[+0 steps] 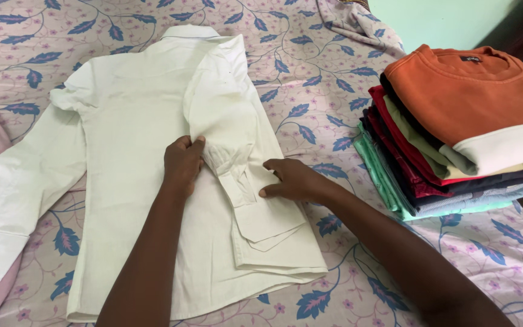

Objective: The person folds a white long-sleeved shirt by hand on a bed and then places it on top of a stack of other folded clothes.

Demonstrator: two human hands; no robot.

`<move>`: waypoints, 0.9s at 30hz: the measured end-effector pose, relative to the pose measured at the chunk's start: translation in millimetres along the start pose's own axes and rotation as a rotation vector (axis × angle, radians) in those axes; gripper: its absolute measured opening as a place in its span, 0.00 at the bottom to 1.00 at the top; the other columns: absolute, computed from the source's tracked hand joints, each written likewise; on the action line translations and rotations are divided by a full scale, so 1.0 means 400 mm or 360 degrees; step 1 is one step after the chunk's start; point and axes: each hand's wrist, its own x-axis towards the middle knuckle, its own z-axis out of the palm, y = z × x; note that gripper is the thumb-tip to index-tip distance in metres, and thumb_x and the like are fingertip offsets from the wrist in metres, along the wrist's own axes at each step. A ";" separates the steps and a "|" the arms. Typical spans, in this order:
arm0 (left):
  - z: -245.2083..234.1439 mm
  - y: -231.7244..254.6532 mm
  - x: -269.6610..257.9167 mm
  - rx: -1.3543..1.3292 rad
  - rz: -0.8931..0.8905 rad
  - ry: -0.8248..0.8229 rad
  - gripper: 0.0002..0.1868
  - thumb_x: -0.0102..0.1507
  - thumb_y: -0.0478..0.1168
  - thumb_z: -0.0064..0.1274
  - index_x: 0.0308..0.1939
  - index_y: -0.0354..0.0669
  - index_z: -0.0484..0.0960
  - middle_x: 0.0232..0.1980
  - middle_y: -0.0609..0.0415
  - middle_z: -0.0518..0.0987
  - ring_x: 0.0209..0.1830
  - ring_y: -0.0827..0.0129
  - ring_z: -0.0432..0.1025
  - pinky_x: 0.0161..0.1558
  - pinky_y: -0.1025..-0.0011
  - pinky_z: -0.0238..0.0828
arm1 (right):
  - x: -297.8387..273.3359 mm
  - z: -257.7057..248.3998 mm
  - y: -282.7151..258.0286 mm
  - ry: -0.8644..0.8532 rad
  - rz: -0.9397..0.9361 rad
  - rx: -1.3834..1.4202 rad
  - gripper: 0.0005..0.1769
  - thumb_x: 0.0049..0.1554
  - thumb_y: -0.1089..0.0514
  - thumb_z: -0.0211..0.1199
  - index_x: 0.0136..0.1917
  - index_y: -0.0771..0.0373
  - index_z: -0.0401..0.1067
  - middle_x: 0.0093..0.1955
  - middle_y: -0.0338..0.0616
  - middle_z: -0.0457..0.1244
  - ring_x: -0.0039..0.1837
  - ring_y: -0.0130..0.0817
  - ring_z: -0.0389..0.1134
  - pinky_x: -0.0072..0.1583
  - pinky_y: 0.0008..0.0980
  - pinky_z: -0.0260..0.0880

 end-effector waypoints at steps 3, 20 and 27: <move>0.012 0.019 -0.016 -0.0040 0.0037 0.0013 0.10 0.67 0.43 0.55 0.36 0.40 0.80 0.25 0.61 0.71 0.19 0.80 0.59 0.22 0.77 0.55 | -0.023 -0.008 -0.037 -0.0191 0.0180 0.0000 0.29 0.56 0.49 0.72 0.56 0.77 0.71 0.47 0.62 0.70 0.50 0.50 0.72 0.53 0.43 0.70; 0.012 0.000 0.001 -0.0008 0.0176 0.0005 0.17 0.65 0.37 0.54 0.56 0.32 0.78 0.44 0.54 0.81 0.39 0.76 0.73 0.43 0.75 0.71 | -0.026 0.012 -0.045 -0.0523 0.0350 0.0968 0.24 0.55 0.56 0.70 0.58 0.74 0.71 0.51 0.48 0.69 0.47 0.30 0.72 0.49 0.34 0.76; 0.013 -0.001 0.001 -0.0093 0.0212 0.0037 0.19 0.65 0.36 0.55 0.59 0.32 0.77 0.44 0.54 0.81 0.38 0.76 0.72 0.40 0.75 0.70 | -0.018 -0.001 -0.016 -0.0562 0.0258 0.0910 0.20 0.51 0.58 0.72 0.56 0.68 0.75 0.47 0.40 0.70 0.45 0.26 0.70 0.46 0.29 0.71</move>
